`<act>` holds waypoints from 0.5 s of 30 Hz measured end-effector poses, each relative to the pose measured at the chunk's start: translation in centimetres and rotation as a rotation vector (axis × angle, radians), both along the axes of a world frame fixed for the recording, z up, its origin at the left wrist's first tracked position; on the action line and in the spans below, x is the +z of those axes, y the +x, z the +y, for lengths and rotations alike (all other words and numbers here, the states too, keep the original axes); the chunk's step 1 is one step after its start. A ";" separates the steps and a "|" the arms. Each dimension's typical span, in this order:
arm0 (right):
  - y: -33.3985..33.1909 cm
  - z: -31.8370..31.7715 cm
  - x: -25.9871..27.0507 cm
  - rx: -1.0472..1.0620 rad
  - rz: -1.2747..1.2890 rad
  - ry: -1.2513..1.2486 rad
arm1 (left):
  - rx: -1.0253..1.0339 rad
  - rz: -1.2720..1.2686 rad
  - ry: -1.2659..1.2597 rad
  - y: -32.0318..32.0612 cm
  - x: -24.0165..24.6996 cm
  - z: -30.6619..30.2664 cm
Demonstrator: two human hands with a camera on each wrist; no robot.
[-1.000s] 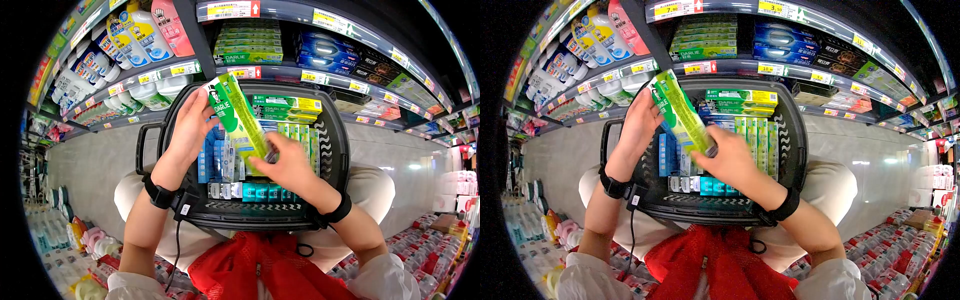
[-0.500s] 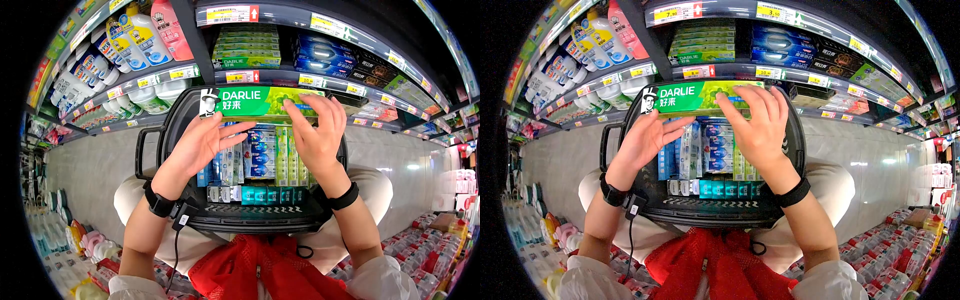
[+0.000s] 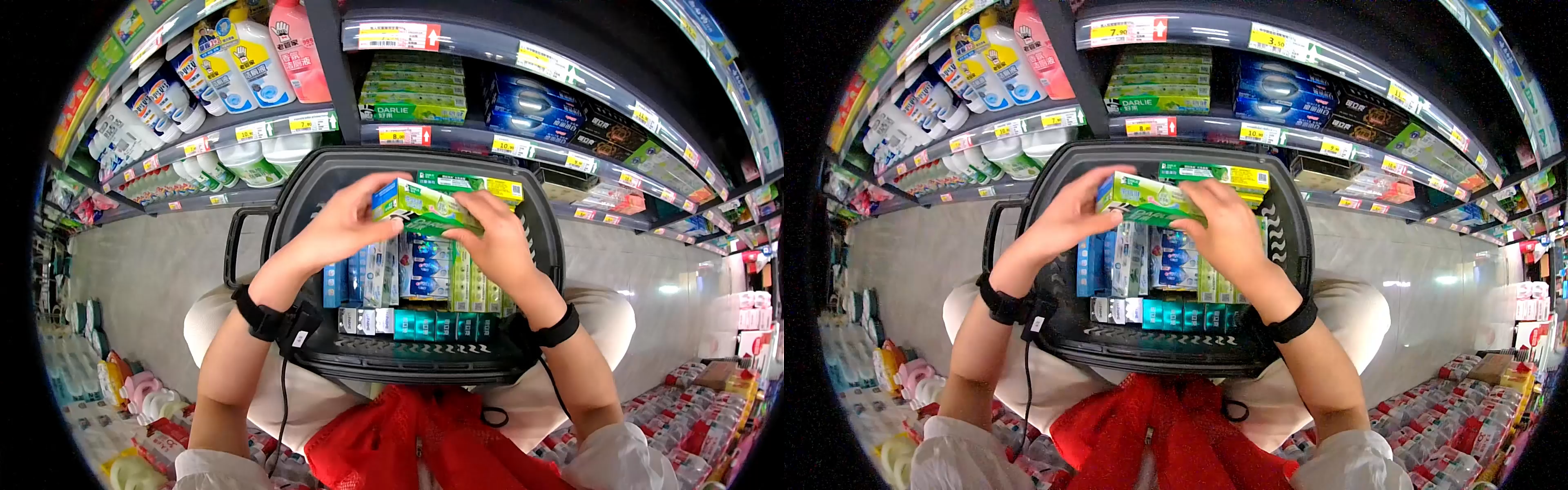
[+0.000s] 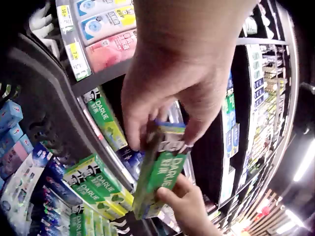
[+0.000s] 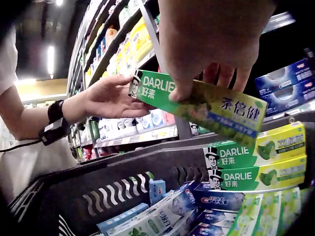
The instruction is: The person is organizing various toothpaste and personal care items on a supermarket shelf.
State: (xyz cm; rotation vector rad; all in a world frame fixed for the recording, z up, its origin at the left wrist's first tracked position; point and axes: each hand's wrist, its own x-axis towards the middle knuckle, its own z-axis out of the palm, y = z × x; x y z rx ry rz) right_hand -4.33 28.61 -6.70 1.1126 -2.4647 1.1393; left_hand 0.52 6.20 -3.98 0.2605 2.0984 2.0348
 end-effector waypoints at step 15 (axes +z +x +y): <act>-14.8 -8.9 -0.9 -0.170 0.399 0.419 | 0.397 0.080 0.256 -1.5 5.4 -7.8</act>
